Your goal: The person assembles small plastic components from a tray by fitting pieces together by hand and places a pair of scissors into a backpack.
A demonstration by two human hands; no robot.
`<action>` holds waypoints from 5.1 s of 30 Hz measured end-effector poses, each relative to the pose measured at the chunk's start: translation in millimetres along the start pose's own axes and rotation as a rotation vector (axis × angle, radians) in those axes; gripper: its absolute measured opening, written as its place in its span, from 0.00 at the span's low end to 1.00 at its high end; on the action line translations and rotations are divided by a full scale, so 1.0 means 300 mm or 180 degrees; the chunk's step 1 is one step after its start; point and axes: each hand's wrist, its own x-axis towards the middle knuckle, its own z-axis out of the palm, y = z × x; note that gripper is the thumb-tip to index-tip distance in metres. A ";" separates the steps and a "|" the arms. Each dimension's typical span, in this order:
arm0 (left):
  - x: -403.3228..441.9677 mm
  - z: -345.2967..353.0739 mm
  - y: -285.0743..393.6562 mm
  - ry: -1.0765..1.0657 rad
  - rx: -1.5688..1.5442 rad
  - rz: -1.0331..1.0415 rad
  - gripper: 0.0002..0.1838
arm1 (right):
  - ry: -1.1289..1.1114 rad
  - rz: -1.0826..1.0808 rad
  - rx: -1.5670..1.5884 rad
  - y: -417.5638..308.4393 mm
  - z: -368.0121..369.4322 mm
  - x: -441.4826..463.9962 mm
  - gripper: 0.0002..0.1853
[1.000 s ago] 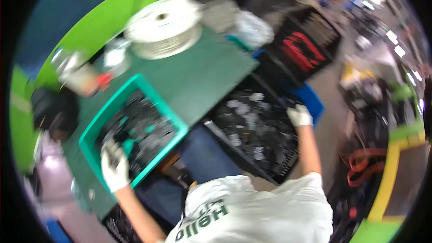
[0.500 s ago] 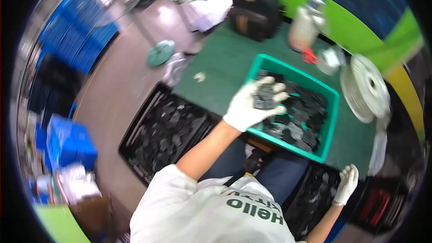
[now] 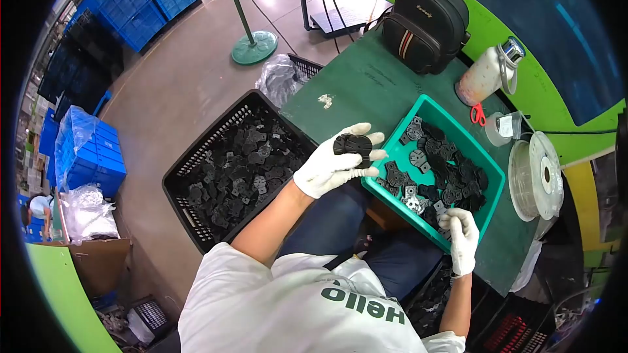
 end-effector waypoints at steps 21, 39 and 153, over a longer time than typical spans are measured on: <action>-0.112 -0.146 0.062 0.0938 -0.0190 0.0070 0.28 | -0.0420 0.0232 0.0026 0.041 0.022 0.073 0.09; 0.162 -0.255 0.417 0.2519 0.5042 0.2075 0.18 | 0.0924 0.0122 -0.3692 0.189 -0.280 1.142 0.16; 0.705 0.062 0.115 -0.0075 0.4495 0.1417 0.08 | 0.0133 -0.1735 -0.2787 0.037 -0.105 0.267 0.07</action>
